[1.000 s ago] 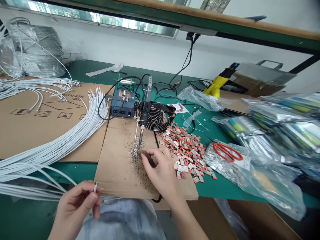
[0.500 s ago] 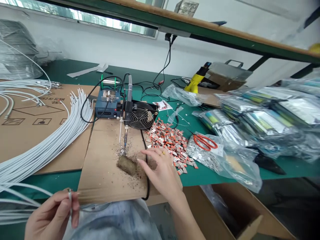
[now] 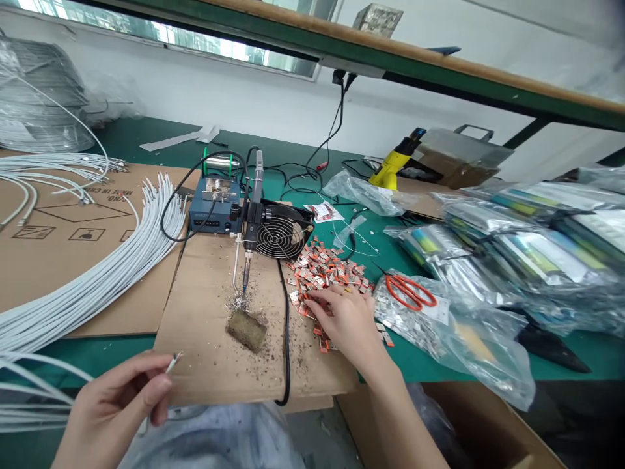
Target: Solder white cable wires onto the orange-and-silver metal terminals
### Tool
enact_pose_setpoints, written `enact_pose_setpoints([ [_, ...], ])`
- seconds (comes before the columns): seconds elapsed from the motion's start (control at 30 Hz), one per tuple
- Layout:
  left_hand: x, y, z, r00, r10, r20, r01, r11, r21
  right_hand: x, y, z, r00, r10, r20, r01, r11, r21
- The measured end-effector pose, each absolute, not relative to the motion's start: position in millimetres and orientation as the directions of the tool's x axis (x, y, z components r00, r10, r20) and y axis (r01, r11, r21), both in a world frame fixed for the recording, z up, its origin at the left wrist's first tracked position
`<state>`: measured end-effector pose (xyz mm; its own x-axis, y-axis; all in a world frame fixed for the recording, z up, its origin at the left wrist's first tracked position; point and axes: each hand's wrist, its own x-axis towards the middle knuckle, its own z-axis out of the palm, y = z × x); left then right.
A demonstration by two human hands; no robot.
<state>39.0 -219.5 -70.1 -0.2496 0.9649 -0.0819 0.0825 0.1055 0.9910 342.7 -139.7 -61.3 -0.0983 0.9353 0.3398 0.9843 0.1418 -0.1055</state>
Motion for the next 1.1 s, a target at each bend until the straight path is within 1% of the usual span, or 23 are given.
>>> enact_pose_setpoints([
  [0.03, 40.5, -214.7, -65.0, -0.226, 0.968, -0.110, 0.070, 0.129, 0.989, 344.7, -139.6, -61.9, -0.113, 0.931, 0.348, 0.980, 0.163, -0.117],
  [0.1, 41.7, -202.3, -56.5, -0.119, 0.980, -0.160, 0.055, 0.167, 0.984, 349.1, -139.1, -62.2, -0.141, 0.914, 0.381, 0.966, 0.211, -0.148],
  [0.17, 41.4, -186.8, -50.4, 0.037, 0.984, -0.173, 0.113, 0.167, 0.979, 351.8, -138.2, -61.1, -0.160, 0.887, 0.434, 0.950, 0.258, -0.178],
  [0.2, 41.2, -178.1, -48.0, 0.115, 0.978, -0.176, 0.174, 0.155, 0.973, 351.7, -137.8, -59.8, -0.156, 0.880, 0.448, 0.936, 0.276, -0.217],
  [0.23, 41.2, -169.1, -45.9, 0.189, 0.964, -0.187, 0.247, 0.138, 0.959, 350.4, -137.4, -58.1, -0.142, 0.886, 0.441, 0.914, 0.288, -0.285],
  [0.27, 41.5, -159.8, -44.0, 0.248, 0.947, -0.203, 0.317, 0.119, 0.941, 347.7, -137.2, -56.2, -0.126, 0.903, 0.410, 0.873, 0.298, -0.386],
  [0.3, 42.3, -150.5, -42.3, 0.292, 0.929, -0.228, 0.374, 0.109, 0.921, 343.6, -137.1, -54.2, -0.119, 0.926, 0.359, 0.811, 0.299, -0.503],
  [0.37, 45.5, -132.2, -39.4, 0.373, 0.880, -0.293, 0.428, 0.116, 0.896, 332.3, -136.6, -50.7, -0.158, 0.961, 0.227, 0.644, 0.275, -0.714],
  [0.43, 50.8, -115.7, -37.2, 0.450, 0.822, -0.351, 0.436, 0.141, 0.889, 318.6, -135.2, -49.0, -0.248, 0.961, 0.122, 0.508, 0.236, -0.828],
  [0.5, 57.2, -102.6, -35.8, 0.507, 0.773, -0.382, 0.432, 0.156, 0.888, 305.0, -132.1, -49.4, -0.321, 0.945, 0.056, 0.415, 0.193, -0.889],
  [0.57, 62.9, -93.9, -35.3, 0.546, 0.740, -0.393, 0.423, 0.161, 0.892, 292.7, -127.8, -51.1, -0.350, 0.937, 0.017, 0.326, 0.139, -0.935],
  [0.67, 67.6, -88.9, -36.2, 0.587, 0.707, -0.396, 0.405, 0.167, 0.899, 277.5, -120.7, -53.7, -0.331, 0.939, -0.098, 0.192, -0.034, -0.981],
  [0.73, 68.1, -89.3, -37.5, 0.596, 0.702, -0.390, 0.385, 0.176, 0.906, 270.0, -116.8, -55.0, -0.319, 0.926, -0.199, 0.112, -0.172, -0.979],
  [0.83, 67.5, -90.8, -39.6, 0.594, 0.701, -0.394, 0.353, 0.213, 0.911, 263.6, -114.3, -57.0, -0.305, 0.907, -0.289, 0.011, -0.301, -0.954],
  [0.97, 67.8, -89.6, -40.5, 0.594, 0.681, -0.429, 0.349, 0.263, 0.899, 261.8, -115.5, -58.6, -0.290, 0.892, -0.346, -0.074, -0.381, -0.922],
  [1.1, 67.7, -86.8, -41.0, 0.618, 0.643, -0.452, 0.358, 0.282, 0.890, 263.1, -116.0, -56.9, -0.308, 0.871, -0.382, -0.085, -0.425, -0.901],
])
